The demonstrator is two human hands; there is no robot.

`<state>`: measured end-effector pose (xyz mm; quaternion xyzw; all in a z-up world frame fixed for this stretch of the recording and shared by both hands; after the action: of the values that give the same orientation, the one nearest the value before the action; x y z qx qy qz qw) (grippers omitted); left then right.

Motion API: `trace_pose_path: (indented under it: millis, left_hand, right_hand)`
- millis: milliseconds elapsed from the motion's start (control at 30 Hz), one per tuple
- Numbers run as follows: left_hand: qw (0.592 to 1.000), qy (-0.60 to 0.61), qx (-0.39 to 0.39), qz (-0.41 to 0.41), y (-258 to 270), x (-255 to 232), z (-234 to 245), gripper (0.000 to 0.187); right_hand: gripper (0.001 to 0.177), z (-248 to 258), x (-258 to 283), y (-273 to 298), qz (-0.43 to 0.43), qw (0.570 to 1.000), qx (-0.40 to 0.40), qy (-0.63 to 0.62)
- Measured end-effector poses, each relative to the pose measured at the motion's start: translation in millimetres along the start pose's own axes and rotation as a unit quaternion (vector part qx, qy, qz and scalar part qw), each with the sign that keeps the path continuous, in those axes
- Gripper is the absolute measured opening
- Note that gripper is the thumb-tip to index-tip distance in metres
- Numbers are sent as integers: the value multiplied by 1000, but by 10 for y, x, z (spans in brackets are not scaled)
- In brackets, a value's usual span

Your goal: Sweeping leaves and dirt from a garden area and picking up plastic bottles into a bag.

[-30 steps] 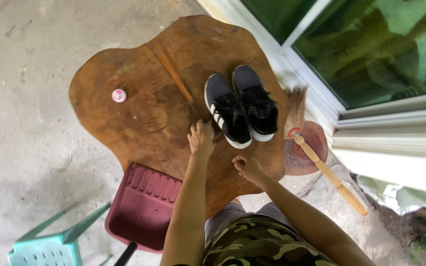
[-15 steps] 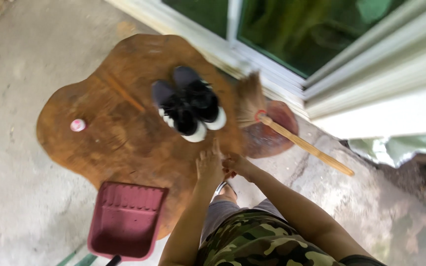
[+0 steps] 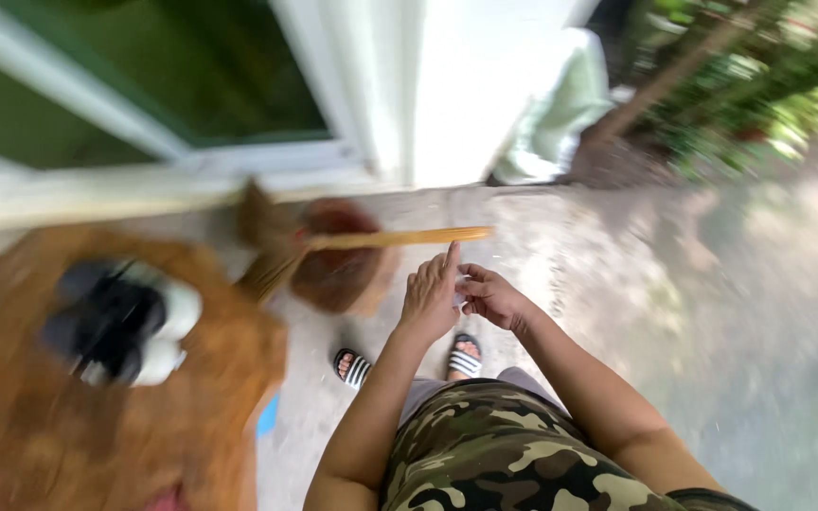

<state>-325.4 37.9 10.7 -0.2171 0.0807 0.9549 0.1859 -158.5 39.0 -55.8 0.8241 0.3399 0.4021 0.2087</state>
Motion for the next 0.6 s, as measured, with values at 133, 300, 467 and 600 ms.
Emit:
trace_pose_path:
  millis: [133, 300, 467, 600]
  left_hand:
    - [992, 29, 15, -120, -584, -799, -221, 113]
    - [977, 5, 84, -195, -1088, -1417, -394, 118]
    - [967, -3, 152, -203, -1714, -1599, -688, 115]
    - [961, -32, 190, -199, -2285, -1584, -871, 106]
  right_hand:
    - [46, 715, 471, 589, 81, 991, -95, -36]
    - [45, 1461, 573, 863, 160, 962, -201, -96]
    - [45, 2143, 613, 727, 151, 930, -301, -146]
    - [48, 2612, 770, 446, 122, 912, -361, -156]
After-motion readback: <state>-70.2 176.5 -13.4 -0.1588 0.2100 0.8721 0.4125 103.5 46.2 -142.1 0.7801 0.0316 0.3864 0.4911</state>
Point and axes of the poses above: each hand's wrist, its own y-axis away from the middle knuckle, its own z-axis out of the back of the hand, x = y × z, the point moved 2 cm from there along -y, towards the middle knuckle, and after that the axes turned 11 degrees about -y, right-handed, at the moved point
